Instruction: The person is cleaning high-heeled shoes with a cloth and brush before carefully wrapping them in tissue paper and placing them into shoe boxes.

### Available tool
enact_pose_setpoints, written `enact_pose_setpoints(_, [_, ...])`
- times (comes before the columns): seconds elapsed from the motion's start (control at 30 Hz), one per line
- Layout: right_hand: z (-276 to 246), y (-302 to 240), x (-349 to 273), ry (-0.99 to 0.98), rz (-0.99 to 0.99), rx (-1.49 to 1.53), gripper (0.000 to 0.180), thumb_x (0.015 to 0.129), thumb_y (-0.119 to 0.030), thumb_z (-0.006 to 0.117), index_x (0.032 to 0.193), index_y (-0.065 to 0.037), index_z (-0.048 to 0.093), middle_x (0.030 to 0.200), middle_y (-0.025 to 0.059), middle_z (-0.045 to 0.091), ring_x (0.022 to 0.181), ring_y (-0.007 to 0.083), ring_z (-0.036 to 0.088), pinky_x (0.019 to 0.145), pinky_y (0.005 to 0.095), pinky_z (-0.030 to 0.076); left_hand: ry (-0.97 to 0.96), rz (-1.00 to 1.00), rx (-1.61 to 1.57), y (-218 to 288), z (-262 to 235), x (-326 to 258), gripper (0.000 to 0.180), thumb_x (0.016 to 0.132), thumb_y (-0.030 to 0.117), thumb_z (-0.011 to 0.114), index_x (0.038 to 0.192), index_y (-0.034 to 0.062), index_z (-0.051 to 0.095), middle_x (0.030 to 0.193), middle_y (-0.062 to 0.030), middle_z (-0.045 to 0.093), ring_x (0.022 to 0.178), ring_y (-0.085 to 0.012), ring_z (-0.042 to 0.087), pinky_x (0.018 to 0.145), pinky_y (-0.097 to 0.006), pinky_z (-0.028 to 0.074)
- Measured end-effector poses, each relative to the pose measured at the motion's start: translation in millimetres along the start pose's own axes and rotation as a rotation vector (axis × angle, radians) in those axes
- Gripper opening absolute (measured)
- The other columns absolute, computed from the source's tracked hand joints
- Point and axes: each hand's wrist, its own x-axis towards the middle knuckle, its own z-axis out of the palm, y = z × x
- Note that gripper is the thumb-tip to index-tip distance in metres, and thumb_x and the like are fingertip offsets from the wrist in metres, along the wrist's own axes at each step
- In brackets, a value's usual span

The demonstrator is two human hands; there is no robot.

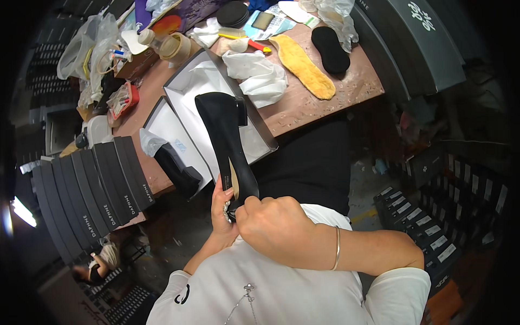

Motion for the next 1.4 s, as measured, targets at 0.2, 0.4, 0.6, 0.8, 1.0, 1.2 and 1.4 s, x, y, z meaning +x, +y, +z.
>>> enact_pose_setpoints(0.2, [1, 0, 3, 0.010, -0.004, -0.067, 0.012, 0.062, -0.006, 0.064, 0.063, -0.006, 0.052, 0.058, 0.0037, 0.047, 0.046, 0.0129, 0.053, 0.037, 0.0261, 0.038, -0.005, -0.015, 0.008, 1, -2, -1, 0.053, 0.082, 0.008, 0.047, 0.134, 0.0043, 0.040, 0.109, -0.0091, 0.060, 0.094, -0.0165, 0.063, 0.083, -0.030, 0.053])
enact_pose_setpoints(0.4, [-1, 0, 3, 0.002, -0.024, -0.085, 0.013, 0.060, -0.008, 0.066, 0.063, -0.006, 0.053, 0.057, 0.0031, 0.047, 0.045, 0.0122, 0.053, 0.037, 0.0247, 0.037, 0.023, -0.034, 0.043, 1, -1, -3, 0.054, 0.081, 0.006, 0.045, 0.134, 0.0054, 0.041, 0.107, -0.0077, 0.061, 0.090, -0.0153, 0.062, 0.081, -0.029, 0.052])
enact_pose_setpoints(0.6, [-3, 0, 5, -0.076, -0.021, -0.079, 0.013, 0.061, -0.008, 0.067, 0.064, -0.005, 0.055, 0.058, 0.0050, 0.050, 0.046, 0.0134, 0.055, 0.037, 0.0251, 0.038, 0.100, -0.011, 0.072, 1, 3, -9, 0.053, 0.083, 0.001, 0.047, 0.136, 0.0058, 0.041, 0.108, -0.0062, 0.061, 0.090, -0.0126, 0.061, 0.079, -0.028, 0.052])
enact_pose_setpoints(0.8, [-5, 2, 8, -0.144, -0.055, -0.062, 0.013, 0.060, -0.006, 0.068, 0.068, -0.001, 0.058, 0.060, 0.0075, 0.053, 0.047, 0.0152, 0.056, 0.037, 0.0266, 0.039, 0.111, 0.035, 0.137, -1, 1, -11, 0.053, 0.085, -0.003, 0.048, 0.138, 0.0060, 0.040, 0.110, -0.0050, 0.060, 0.091, -0.0114, 0.060, 0.079, -0.027, 0.051])
enact_pose_setpoints(1.0, [-12, 10, 17, -0.345, -0.072, -0.011, 0.018, 0.056, -0.005, 0.069, 0.070, 0.001, 0.061, 0.061, 0.0100, 0.055, 0.049, 0.0163, 0.058, 0.038, 0.0272, 0.042, 0.114, 0.011, 0.140, -9, -6, -10, 0.055, 0.085, -0.005, 0.048, 0.139, 0.0034, 0.039, 0.116, -0.0067, 0.058, 0.098, -0.0136, 0.059, 0.085, -0.029, 0.050])
enact_pose_setpoints(1.2, [-11, 16, 26, -0.405, -0.096, -0.010, 0.017, 0.057, -0.004, 0.068, 0.071, 0.002, 0.062, 0.064, 0.0111, 0.058, 0.053, 0.0177, 0.061, 0.039, 0.0291, 0.045, 0.153, 0.074, 0.221, -17, 1, -6, 0.051, 0.089, -0.008, 0.043, 0.138, 0.0053, 0.040, 0.112, -0.0085, 0.062, 0.088, -0.0150, 0.064, 0.074, -0.028, 0.055])
enact_pose_setpoints(1.4, [0, 25, 19, -0.265, -0.138, 0.081, 0.013, 0.060, -0.002, 0.066, 0.071, 0.003, 0.062, 0.064, 0.0112, 0.059, 0.052, 0.0202, 0.061, 0.041, 0.0304, 0.046, 0.113, 0.024, 0.187, -19, -7, -9, 0.050, 0.090, -0.006, 0.045, 0.139, 0.0051, 0.038, 0.116, -0.0090, 0.060, 0.096, -0.0169, 0.064, 0.081, -0.030, 0.055])
